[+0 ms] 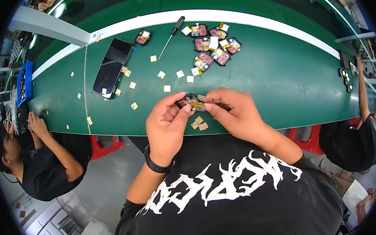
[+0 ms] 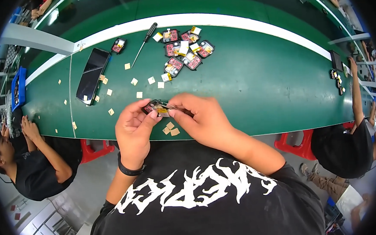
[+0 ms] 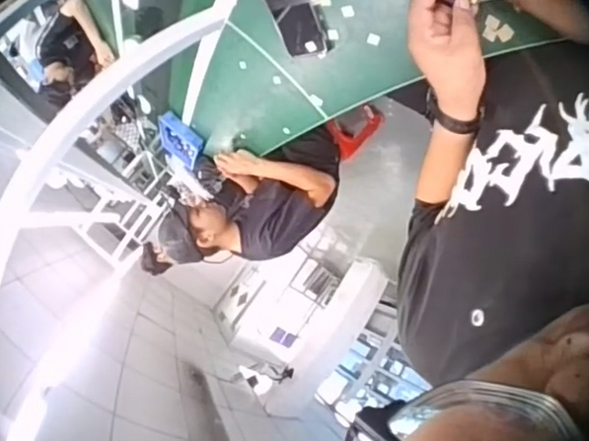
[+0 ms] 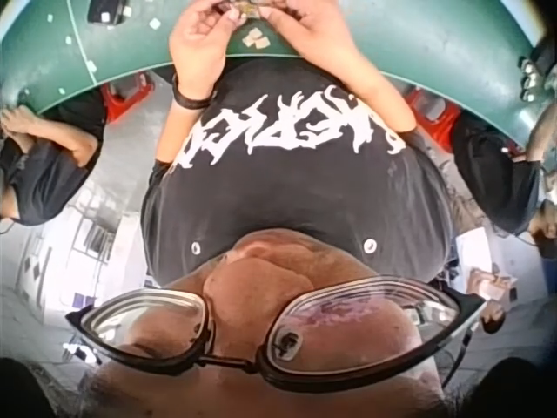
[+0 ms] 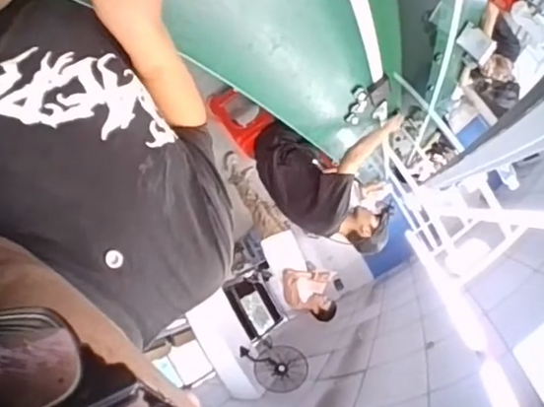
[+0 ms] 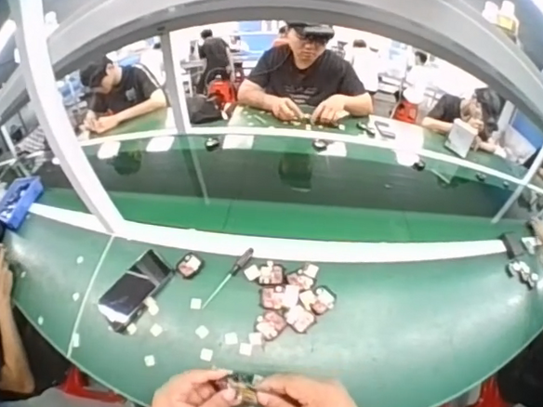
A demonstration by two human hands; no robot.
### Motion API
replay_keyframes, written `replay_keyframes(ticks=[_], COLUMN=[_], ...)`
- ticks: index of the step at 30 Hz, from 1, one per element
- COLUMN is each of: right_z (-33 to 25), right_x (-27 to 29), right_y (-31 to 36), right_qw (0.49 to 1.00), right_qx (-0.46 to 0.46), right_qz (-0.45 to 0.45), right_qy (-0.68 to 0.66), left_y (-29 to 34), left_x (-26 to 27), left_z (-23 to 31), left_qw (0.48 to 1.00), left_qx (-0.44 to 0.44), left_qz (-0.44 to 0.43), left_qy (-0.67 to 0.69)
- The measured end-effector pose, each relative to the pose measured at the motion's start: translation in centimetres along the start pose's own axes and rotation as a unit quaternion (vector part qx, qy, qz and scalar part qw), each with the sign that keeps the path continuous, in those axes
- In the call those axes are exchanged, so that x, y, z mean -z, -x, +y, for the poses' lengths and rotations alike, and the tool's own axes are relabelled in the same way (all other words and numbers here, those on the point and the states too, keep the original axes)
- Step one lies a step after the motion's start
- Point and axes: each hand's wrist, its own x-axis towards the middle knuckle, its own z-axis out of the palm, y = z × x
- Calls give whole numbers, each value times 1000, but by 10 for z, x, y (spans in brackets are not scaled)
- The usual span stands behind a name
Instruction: Assembling small electronic modules into casings on an industrial assembly line and logging progress.
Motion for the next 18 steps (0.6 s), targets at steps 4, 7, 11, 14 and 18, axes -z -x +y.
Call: replay_keyframes(ticks=[4, 7, 11, 14, 18], right_z=[2, 2, 5, -3, -3], right_x=[-2, -4, -11, -10, -10], right_y=[1, 1, 1, -2, -3], right_qw=[1000, 1000, 995, 986, 979], right_qx=[2, -30, -91, -137, -161], right_qz=[1, -5, -2, -7, -25], right_qy=[3, -2, -40, -99, -123], left_y=[-1, 0, 0, 1, 2], left_x=[-7, -4, -5, -6, -2], left_z=[5, 1, 0, -1, -8], left_qw=[998, 998, 998, 999, 999], left_qx=[11, 5, -15, -33, -46], left_qz=[25, 22, 19, 3, -14], left_qy=[62, 62, 51, 26, 21])
